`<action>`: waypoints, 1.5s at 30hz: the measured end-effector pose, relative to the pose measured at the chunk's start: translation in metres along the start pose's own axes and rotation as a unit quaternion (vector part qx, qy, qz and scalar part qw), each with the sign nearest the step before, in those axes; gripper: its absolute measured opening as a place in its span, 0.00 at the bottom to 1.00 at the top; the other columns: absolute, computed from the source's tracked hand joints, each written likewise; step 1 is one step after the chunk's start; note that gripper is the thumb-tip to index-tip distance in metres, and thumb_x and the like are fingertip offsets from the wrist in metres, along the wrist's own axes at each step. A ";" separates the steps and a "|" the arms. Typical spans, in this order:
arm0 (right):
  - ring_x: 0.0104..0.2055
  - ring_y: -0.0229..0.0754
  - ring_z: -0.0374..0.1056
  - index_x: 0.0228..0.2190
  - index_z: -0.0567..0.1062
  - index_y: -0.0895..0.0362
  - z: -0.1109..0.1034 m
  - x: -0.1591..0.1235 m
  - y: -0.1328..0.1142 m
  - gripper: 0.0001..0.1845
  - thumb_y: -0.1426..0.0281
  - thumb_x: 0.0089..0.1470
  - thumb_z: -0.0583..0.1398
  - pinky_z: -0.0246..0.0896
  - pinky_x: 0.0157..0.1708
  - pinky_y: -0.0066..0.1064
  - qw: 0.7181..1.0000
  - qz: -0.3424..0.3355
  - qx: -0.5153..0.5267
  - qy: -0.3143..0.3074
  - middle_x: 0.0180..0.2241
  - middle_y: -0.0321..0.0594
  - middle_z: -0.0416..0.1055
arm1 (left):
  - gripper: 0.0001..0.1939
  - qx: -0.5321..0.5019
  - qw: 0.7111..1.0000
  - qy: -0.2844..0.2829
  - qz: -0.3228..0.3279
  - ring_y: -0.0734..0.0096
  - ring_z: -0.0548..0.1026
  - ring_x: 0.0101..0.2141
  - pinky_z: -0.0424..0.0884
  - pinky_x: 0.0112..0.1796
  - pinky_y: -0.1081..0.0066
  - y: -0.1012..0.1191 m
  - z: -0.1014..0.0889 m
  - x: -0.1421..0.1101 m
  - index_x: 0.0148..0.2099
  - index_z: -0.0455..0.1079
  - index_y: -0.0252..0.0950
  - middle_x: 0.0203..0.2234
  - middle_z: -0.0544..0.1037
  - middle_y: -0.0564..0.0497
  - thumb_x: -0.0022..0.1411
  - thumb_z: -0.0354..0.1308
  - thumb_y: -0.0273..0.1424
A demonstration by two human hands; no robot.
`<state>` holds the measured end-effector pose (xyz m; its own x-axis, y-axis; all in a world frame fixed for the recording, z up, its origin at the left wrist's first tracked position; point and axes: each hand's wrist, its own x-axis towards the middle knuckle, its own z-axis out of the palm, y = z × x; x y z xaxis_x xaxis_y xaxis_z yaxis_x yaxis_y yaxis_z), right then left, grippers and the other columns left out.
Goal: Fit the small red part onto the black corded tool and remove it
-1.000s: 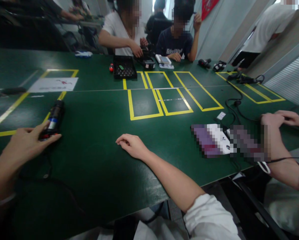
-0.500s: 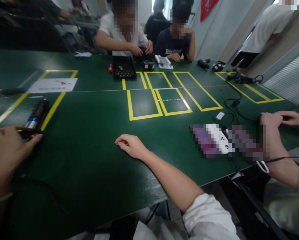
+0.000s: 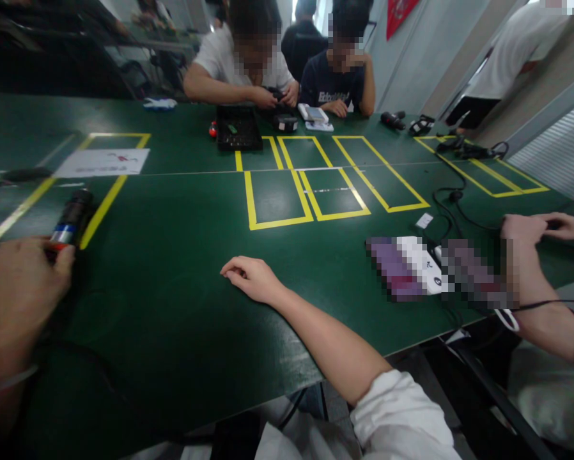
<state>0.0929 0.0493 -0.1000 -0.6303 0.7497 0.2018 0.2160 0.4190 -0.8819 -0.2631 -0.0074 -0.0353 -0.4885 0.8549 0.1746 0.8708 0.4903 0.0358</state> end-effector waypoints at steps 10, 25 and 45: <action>0.35 0.34 0.70 0.44 0.74 0.58 -0.004 -0.001 0.004 0.11 0.72 0.60 0.57 0.62 0.37 0.25 0.998 0.032 0.053 -0.005 0.37 0.38 0.77 | 0.32 -0.378 0.853 -0.269 0.240 0.63 0.74 0.42 0.67 0.46 0.66 0.118 0.014 -0.054 0.66 0.60 0.37 0.39 0.76 0.48 0.67 0.47 0.48; 0.30 0.32 0.64 0.39 0.73 0.59 -0.007 0.001 0.009 0.12 0.66 0.56 0.63 0.61 0.33 0.26 0.990 0.033 0.132 -0.027 0.31 0.34 0.70 | 0.37 -0.511 0.733 -0.398 0.207 0.68 0.72 0.34 0.69 0.43 0.65 0.154 0.021 -0.068 0.71 0.46 0.33 0.29 0.73 0.52 0.66 0.52 0.42; 0.29 0.32 0.65 0.38 0.73 0.58 -0.002 0.000 0.007 0.13 0.64 0.53 0.65 0.61 0.31 0.25 0.984 0.065 0.167 -0.001 0.29 0.33 0.71 | 0.19 -0.357 0.829 -0.238 0.359 0.64 0.77 0.43 0.71 0.46 0.66 0.137 0.024 -0.071 0.48 0.73 0.37 0.42 0.79 0.47 0.65 0.54 0.46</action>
<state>0.0959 0.0538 -0.1051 -0.6151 0.7846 0.0783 0.0367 0.1278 -0.9911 -0.1106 0.0025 -0.0663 0.3508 0.9365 0.0015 0.6736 -0.2534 0.6942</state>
